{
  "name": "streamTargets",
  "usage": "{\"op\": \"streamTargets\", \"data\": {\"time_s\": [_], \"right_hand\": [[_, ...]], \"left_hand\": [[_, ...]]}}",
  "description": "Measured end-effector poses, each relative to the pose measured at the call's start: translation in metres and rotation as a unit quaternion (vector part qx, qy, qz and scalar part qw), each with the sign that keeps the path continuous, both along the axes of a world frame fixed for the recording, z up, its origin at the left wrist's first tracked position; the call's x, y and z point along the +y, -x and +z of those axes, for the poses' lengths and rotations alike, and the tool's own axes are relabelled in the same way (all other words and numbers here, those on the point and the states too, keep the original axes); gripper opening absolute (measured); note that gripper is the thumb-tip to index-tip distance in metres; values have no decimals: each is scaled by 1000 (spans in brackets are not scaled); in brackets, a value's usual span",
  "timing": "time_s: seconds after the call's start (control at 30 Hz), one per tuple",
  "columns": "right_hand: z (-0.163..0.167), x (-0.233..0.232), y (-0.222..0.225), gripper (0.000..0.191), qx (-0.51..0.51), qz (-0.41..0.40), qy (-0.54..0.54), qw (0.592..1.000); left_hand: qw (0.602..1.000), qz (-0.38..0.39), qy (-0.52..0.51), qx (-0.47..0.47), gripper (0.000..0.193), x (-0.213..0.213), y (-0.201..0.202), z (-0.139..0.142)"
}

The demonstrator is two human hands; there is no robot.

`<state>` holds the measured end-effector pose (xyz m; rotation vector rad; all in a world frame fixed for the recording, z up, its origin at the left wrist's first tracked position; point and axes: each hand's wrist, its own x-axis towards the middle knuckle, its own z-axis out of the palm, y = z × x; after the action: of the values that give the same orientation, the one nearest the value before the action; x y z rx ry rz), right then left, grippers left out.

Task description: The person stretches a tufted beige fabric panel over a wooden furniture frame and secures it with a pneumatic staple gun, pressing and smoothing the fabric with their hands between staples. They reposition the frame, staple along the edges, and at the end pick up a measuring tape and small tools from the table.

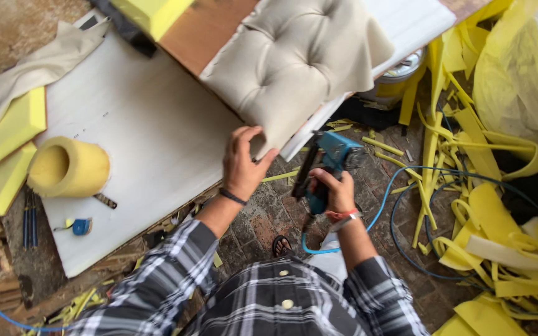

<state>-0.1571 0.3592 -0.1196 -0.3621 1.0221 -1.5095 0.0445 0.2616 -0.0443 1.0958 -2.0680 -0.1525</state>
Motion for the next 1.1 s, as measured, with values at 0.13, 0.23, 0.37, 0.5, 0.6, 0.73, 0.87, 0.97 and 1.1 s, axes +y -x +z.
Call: {"op": "streamTargets", "data": {"time_s": [0.13,0.23,0.37,0.5,0.6,0.73,0.87,0.97,1.1], "right_hand": [[27,8,26,15,136,49,21,989],[49,8,42,12,193,81,39,977],[76,5,56,14,244,139,96,955],[98,13,47,24,359,179,57,914],[119,23,33,47,522,177,133,824],[146,39,-2,84,713,152,161,666],[160,52,-51,83,795,142,117,578],[167,59,-84,78,829,135,86,535],[176,59,-110,84,845,134,25,517]], "left_hand": [[997,7,-29,69,23,-11,-5,-9],[995,-29,-57,82,8,-22,-16,3],[987,-44,-138,74,10,-41,-19,22],[987,-31,-122,102,7,-44,-16,31],[983,-26,-141,119,8,-42,-20,36],[981,-98,-107,126,8,-44,-29,41],[982,-156,-28,104,15,-50,-37,44],[982,-180,32,54,18,-51,-49,48],[967,-250,36,33,12,-58,-61,52]]}}
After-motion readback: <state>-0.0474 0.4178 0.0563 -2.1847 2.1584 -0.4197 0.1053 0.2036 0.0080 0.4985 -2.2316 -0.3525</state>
